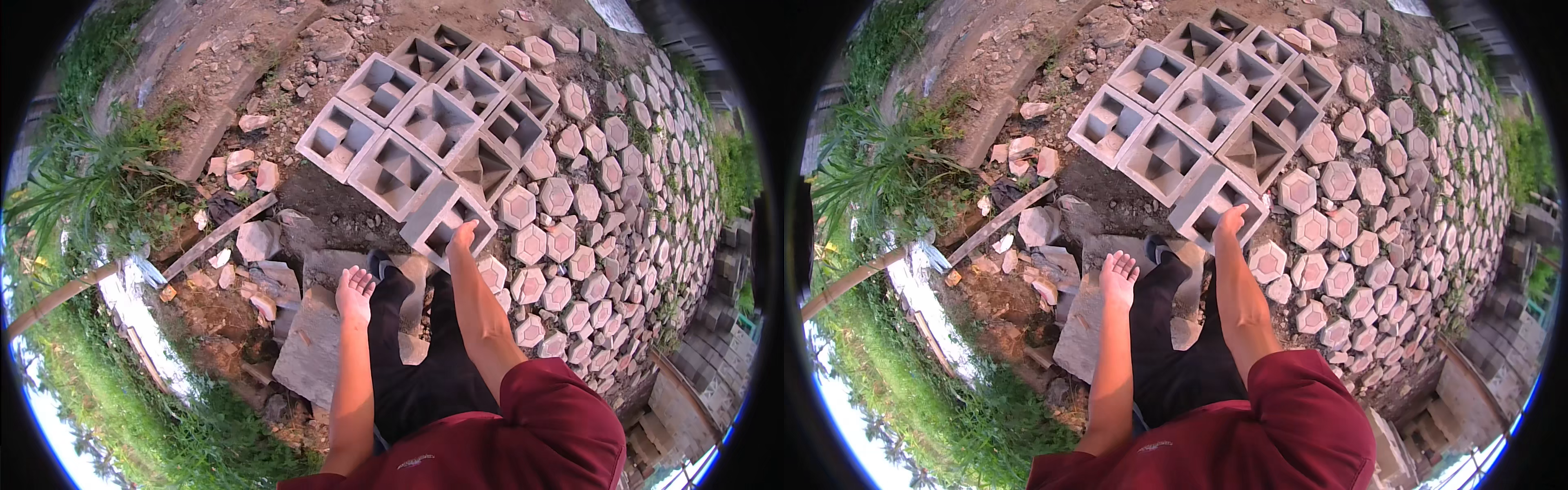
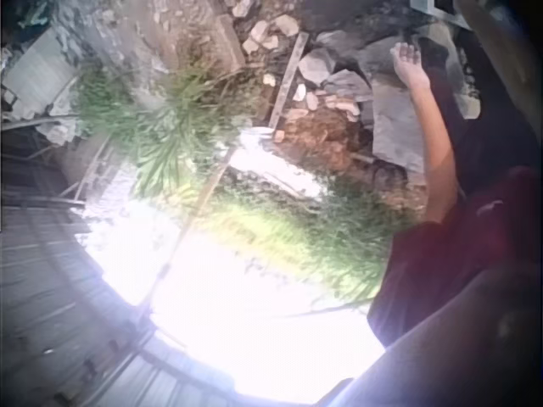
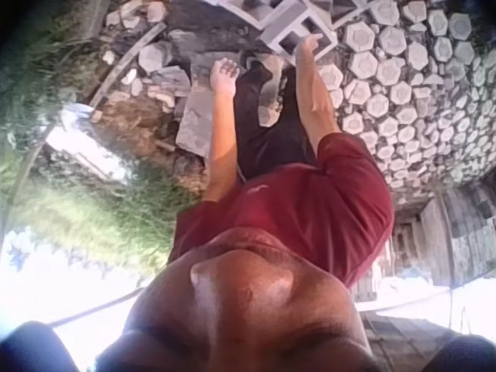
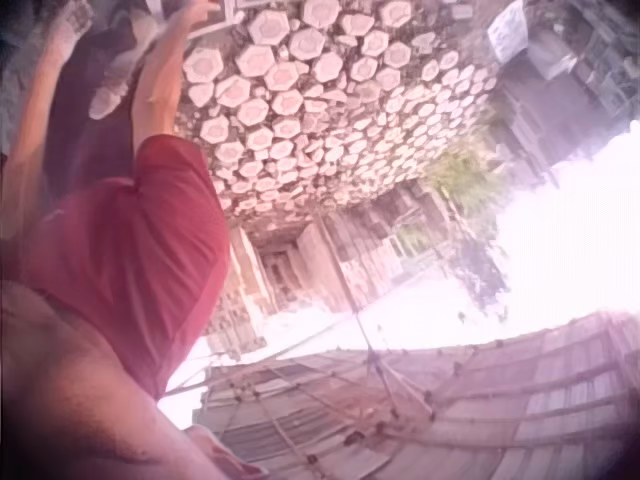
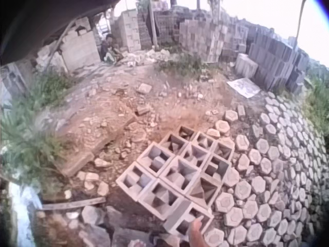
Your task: The person carries several hollow ventilation blocks across a yard and stacks them individually at the edge of an existing brick pile.
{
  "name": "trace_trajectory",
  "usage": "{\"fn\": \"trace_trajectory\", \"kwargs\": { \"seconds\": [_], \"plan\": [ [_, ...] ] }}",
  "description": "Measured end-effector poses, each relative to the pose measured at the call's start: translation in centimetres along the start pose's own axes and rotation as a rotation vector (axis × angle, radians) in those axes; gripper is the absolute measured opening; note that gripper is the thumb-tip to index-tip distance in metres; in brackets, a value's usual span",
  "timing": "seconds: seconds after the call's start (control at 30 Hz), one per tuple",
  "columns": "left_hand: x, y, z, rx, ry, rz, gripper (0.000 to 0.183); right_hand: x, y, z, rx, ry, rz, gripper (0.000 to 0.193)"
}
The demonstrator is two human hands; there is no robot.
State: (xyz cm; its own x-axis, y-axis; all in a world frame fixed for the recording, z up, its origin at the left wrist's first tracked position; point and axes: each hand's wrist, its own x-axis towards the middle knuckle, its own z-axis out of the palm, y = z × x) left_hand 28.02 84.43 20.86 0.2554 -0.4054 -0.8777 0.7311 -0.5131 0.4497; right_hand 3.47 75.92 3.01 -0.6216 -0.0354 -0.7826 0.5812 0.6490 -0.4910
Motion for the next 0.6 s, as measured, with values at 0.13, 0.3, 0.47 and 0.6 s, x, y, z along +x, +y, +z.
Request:
{"fn": "trace_trajectory", "kwargs": {
  "seconds": [0.13,0.3,0.47,0.6],
  "plan": [
    [-1.4,0.2,-0.9,-0.043,-0.044,0.001,0.04,-4.9,-0.8,-6.1,0.308,-0.123,0.139,0.071],
    [-4.4,0.4,-2.3,-0.11,-0.078,-0.018,0.043,-15.8,-3.6,-15.7,0.589,-0.494,0.286,0.048],
    [-4.9,-2.2,1.9,-0.036,-0.226,-0.26,0.039,-23.2,-10.4,-22.5,0.843,-0.401,0.332,0.048],
    [-8.5,-2.3,7.4,0.115,-0.403,-0.287,0.029,-22.4,-12.7,-27.2,1.093,-0.363,0.325,0.052]
  ]
}}
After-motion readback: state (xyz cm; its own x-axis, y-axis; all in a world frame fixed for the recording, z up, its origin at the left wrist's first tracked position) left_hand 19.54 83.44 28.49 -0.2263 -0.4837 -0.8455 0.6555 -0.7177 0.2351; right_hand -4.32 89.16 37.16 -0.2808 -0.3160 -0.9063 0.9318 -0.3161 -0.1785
